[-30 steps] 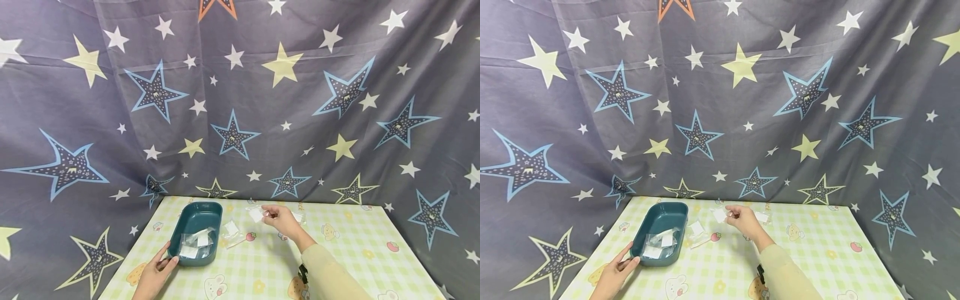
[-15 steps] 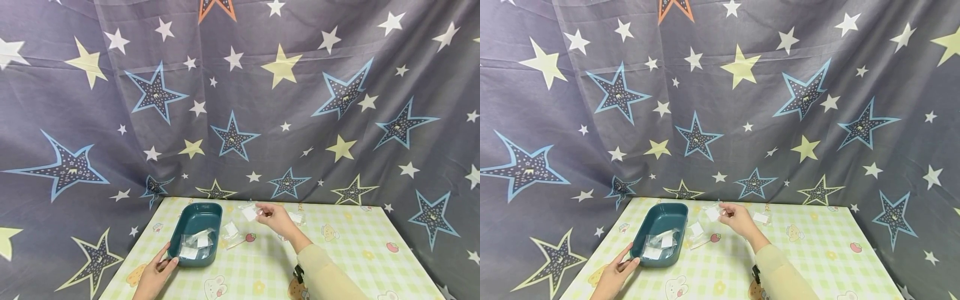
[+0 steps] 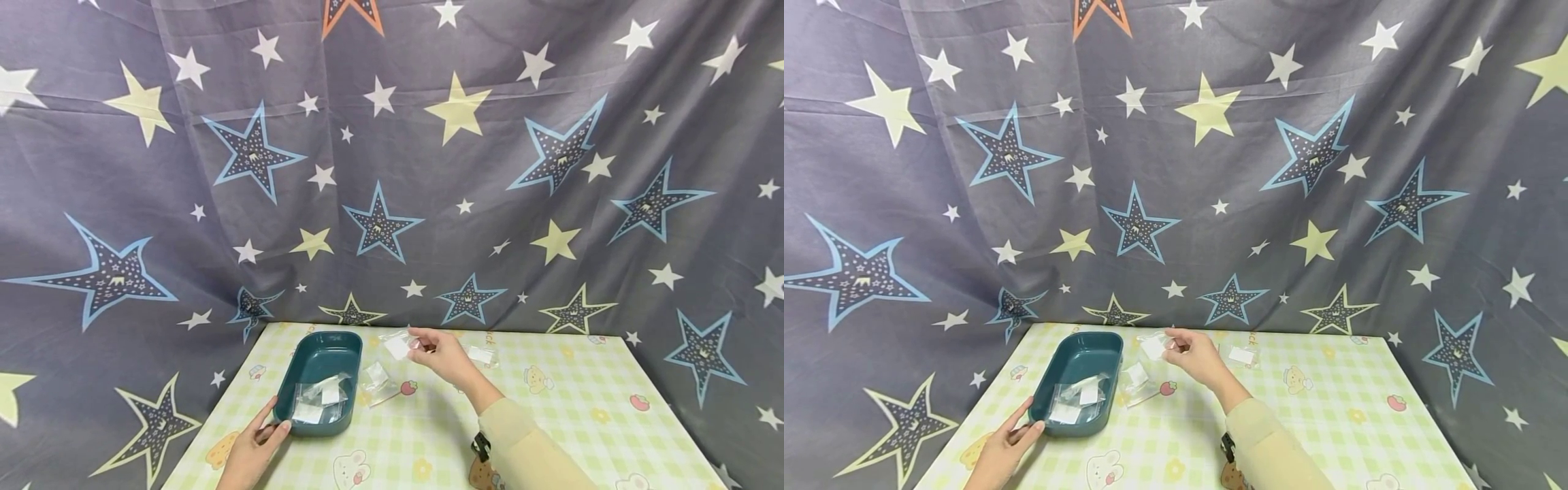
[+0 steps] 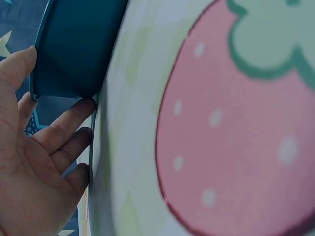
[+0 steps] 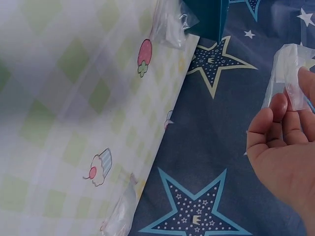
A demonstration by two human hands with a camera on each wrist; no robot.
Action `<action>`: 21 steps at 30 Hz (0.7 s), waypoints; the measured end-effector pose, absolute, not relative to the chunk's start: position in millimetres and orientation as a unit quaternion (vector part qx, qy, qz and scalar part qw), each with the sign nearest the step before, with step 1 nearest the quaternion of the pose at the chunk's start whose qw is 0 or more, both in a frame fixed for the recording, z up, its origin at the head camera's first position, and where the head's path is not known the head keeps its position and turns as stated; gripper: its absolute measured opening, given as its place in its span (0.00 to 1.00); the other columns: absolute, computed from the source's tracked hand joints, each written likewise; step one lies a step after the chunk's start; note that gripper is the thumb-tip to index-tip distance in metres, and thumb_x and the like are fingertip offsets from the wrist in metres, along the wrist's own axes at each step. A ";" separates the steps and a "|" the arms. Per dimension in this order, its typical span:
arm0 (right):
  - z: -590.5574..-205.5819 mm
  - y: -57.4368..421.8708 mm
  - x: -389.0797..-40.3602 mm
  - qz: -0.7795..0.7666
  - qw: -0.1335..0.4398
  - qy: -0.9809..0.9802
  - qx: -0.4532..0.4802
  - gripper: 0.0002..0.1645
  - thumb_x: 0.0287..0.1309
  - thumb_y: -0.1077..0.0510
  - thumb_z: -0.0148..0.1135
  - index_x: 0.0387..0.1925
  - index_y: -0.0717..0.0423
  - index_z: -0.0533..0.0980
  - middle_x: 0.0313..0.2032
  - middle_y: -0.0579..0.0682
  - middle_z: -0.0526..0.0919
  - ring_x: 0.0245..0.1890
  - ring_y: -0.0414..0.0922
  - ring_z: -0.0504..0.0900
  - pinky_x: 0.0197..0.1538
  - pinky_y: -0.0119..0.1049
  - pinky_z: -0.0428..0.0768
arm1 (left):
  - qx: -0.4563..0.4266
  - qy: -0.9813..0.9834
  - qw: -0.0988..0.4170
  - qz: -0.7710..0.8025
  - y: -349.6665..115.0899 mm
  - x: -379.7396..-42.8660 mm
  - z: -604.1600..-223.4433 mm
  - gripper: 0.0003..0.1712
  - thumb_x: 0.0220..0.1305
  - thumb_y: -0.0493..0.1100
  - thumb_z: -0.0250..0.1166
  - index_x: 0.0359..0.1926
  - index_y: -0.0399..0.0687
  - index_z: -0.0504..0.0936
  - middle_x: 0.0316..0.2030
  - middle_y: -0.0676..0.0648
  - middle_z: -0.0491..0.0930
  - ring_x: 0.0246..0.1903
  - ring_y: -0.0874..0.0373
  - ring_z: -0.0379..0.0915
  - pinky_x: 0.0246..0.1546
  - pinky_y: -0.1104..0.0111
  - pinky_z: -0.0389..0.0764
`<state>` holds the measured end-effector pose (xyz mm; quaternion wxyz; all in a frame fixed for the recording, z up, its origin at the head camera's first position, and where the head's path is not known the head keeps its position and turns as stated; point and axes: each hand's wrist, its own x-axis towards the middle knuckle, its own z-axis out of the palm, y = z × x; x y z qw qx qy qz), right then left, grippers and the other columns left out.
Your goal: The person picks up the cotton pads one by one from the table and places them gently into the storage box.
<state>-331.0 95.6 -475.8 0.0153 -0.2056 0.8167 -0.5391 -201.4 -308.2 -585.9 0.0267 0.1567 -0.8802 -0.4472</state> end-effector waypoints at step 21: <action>-460.7 60.1 -320.0 -0.572 0.023 0.784 -0.241 0.30 0.68 0.58 0.73 0.69 0.60 0.79 0.46 0.57 0.90 0.41 0.41 0.81 0.44 0.28 0.81 | 0.160 -0.877 0.021 -0.452 -306.8 -200.1 -582.3 0.54 0.70 0.75 0.64 0.86 0.57 0.59 0.67 0.26 0.77 0.68 0.33 0.77 0.67 0.38 0.78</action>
